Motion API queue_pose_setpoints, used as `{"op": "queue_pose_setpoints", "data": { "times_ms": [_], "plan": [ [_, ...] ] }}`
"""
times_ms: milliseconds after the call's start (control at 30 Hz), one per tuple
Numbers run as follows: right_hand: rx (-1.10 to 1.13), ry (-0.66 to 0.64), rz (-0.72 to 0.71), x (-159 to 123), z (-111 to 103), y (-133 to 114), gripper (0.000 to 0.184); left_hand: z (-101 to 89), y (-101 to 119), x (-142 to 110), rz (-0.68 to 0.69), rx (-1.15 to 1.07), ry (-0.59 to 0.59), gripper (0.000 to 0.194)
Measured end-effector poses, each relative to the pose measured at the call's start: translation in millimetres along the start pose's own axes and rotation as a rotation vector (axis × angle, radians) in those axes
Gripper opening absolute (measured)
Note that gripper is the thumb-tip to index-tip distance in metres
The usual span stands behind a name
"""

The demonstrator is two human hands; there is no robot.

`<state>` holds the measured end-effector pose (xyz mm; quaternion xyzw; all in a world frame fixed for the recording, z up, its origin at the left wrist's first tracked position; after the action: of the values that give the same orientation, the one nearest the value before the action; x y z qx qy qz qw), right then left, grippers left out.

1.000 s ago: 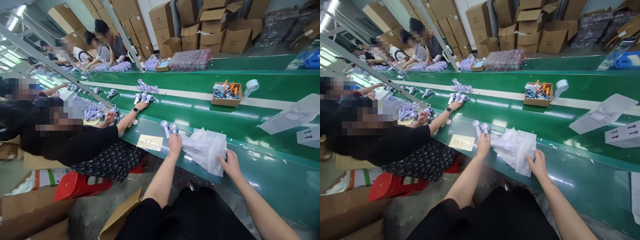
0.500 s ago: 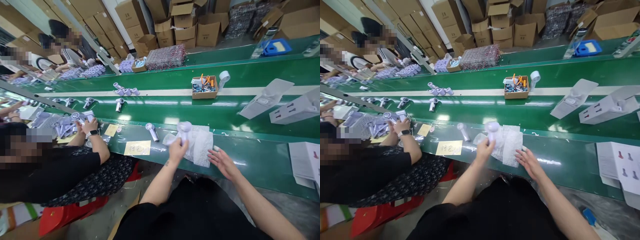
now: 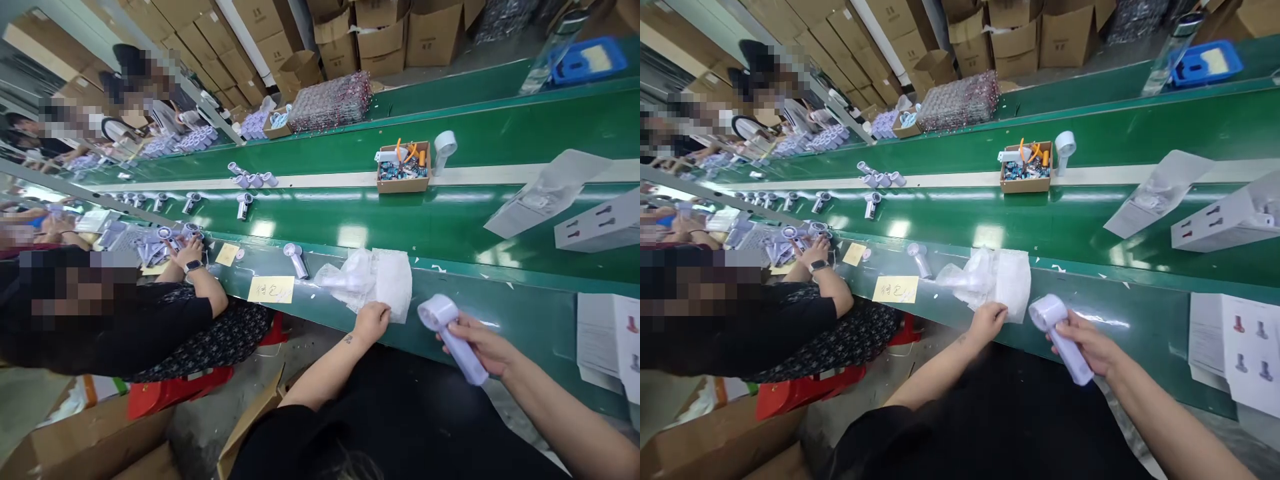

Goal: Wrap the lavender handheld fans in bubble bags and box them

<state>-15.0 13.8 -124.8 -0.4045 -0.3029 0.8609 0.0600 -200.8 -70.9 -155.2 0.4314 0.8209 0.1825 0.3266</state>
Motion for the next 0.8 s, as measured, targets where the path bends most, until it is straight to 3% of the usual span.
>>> {"op": "queue_pose_setpoints", "data": {
  "times_ms": [100,167,267,333,433,567,667,800],
  "plan": [
    [0.033,-0.167,0.055,-10,25,11,0.057,7.4,21,8,-0.162,-0.548,-0.109,0.018],
    [0.033,-0.227,0.028,-6,35,11,0.057,11.3,35,8,-0.224,-0.815,-0.185,0.02],
    [-0.019,-0.163,-0.026,3,30,3,0.042,0.3,42,6,-0.279,-1.003,-0.135,0.025],
    [-0.065,-0.059,-0.025,5,18,0,0.035,-15.7,50,4,-0.17,-0.913,-0.085,0.024],
    [-0.099,0.052,-0.012,3,11,0,0.033,-39.4,77,-6,0.209,-0.52,-0.023,0.017],
    [-0.017,0.185,-0.099,-1,20,-2,0.053,-43.3,98,-30,0.639,-0.115,0.0,0.018],
    [0.006,0.238,-0.127,-3,32,2,0.067,-43.8,97,-34,0.681,-0.117,0.0,0.018],
    [0.074,0.324,-0.118,-2,37,13,0.042,-46.5,97,-27,0.57,-0.148,0.002,0.017]
  ]
}}
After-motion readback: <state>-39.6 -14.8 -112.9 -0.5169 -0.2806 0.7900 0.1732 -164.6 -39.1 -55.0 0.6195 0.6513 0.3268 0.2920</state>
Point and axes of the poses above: each hand's wrist, its own x-axis towards the middle knuckle, its own z-axis out of the palm, y = z × x, the point moved 8 cm from there along x, towards the middle knuckle, and after that the axes turned 10 degrees about -z, right-handed, at the moved point
